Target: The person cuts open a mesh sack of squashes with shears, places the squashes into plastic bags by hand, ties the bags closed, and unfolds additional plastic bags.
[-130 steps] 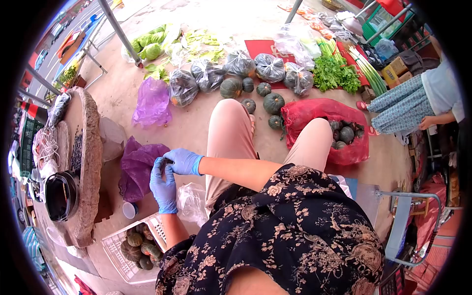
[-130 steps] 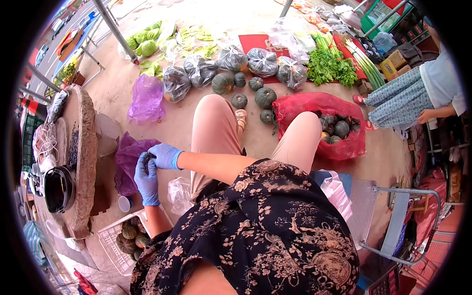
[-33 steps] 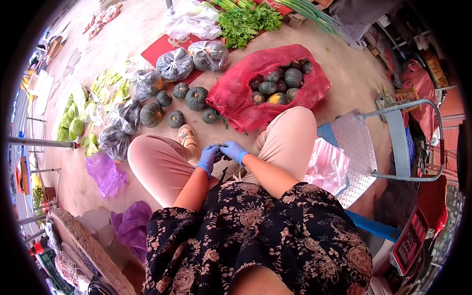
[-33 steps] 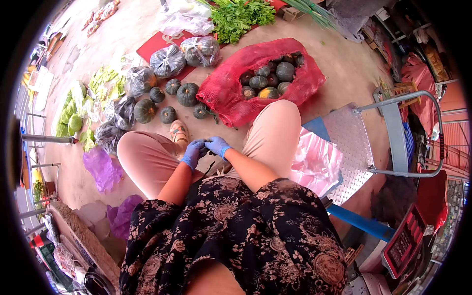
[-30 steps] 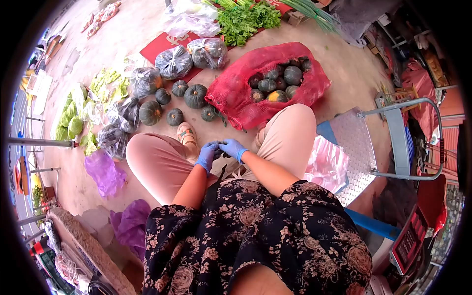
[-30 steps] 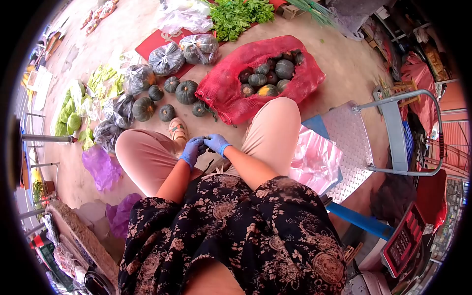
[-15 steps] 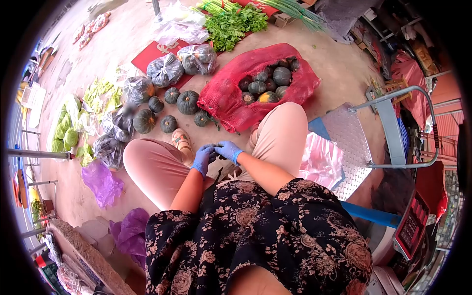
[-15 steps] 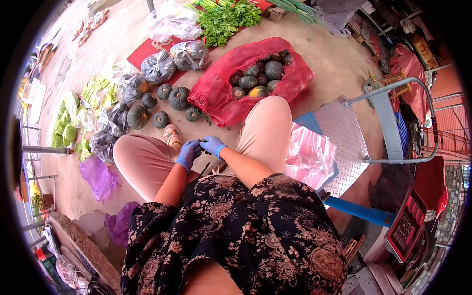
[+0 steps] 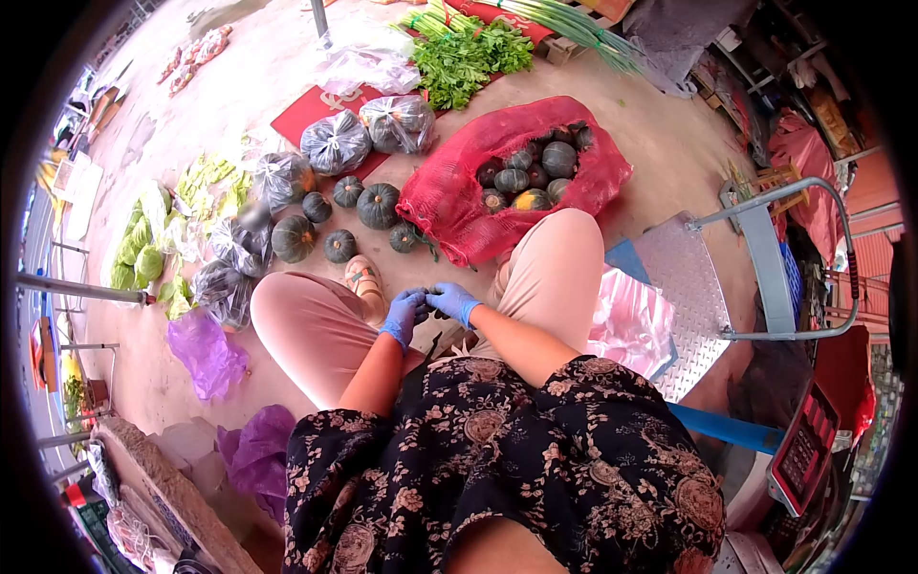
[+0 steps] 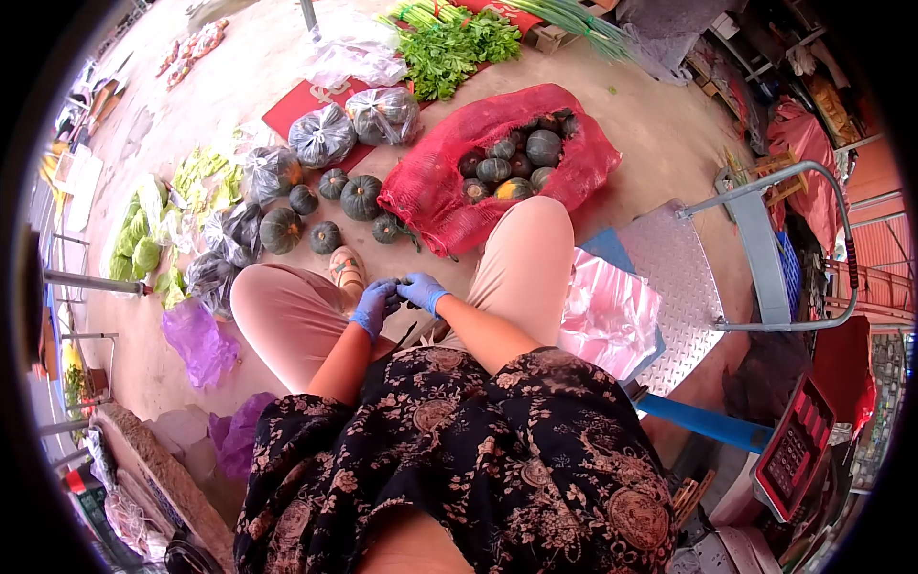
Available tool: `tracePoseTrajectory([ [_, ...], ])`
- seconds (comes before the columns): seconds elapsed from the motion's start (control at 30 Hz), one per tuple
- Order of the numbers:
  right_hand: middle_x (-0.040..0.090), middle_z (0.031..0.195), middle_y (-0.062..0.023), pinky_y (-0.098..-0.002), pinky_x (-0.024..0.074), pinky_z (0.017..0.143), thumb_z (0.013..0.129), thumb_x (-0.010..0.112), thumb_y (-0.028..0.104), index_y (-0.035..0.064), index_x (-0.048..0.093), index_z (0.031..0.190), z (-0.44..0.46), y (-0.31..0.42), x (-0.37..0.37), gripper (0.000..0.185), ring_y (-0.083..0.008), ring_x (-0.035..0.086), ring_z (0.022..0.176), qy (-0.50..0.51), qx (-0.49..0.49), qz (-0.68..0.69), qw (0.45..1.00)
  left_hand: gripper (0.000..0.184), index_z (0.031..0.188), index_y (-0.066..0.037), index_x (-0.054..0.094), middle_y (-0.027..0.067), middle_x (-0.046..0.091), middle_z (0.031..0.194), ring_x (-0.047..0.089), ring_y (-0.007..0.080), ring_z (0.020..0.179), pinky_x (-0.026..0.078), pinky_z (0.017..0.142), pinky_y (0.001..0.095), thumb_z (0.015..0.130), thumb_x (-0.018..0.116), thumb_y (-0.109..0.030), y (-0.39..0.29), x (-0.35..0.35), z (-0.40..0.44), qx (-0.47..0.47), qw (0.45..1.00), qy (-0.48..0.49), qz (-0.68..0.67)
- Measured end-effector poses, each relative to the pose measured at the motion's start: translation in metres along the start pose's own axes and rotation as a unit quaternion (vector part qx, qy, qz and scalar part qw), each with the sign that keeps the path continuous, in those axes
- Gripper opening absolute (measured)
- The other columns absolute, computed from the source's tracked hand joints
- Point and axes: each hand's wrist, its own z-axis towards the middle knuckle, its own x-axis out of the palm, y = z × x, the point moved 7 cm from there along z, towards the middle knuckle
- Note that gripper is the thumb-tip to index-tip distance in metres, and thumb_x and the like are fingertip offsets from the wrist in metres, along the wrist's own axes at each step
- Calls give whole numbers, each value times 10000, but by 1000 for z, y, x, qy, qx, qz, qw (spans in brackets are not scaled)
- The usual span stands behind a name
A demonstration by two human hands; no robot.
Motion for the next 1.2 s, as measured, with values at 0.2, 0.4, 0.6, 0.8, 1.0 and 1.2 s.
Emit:
tracePoseTrajectory([
  [0.2,612,726,-70,-263,468,538,809,547,266,23,603,890,-3,3,0,262,-134,569,574,-6,-1,7,1000,156,963,-59,546,-9,522,711,465,75,563,376,493,197,843,490,-143,-7,7,-11,18,999,-46,21],
  [0.4,623,750,-83,-262,471,543,813,539,248,22,601,913,-2,6,-2,255,-135,579,590,-18,-11,-28,999,168,976,-73,565,4,580,740,519,80,584,421,513,200,827,512,-131,-8,3,-11,4,997,-72,30],
  [0.6,627,765,-93,-263,471,535,823,518,235,3,593,954,1,1,0,276,-142,584,577,-25,4,-16,1000,169,981,-75,560,10,587,757,526,82,594,428,523,200,833,520,-147,-8,3,-12,0,996,-78,32],
  [0.8,634,782,-114,-281,479,560,819,522,259,20,591,981,10,-2,-3,297,-166,600,602,-51,-3,-9,999,164,985,-78,545,-2,565,738,506,76,581,432,519,205,839,512,-145,-14,11,-9,5,1000,-12,8],
  [1.0,560,1042,-154,-385,428,812,781,535,390,73,590,1029,41,-2,-34,406,-277,538,938,-147,11,-321,936,277,1053,-58,493,39,552,848,500,125,614,432,529,241,799,561,-146,6,-10,13,-3,992,-126,24],
  [1.2,216,1387,-173,-515,235,978,750,549,409,166,602,1054,83,-9,-52,394,-402,238,1233,-117,97,-503,851,248,1039,-41,502,29,572,842,471,84,588,408,522,210,810,556,-120,8,2,16,-70,987,-131,55],
])
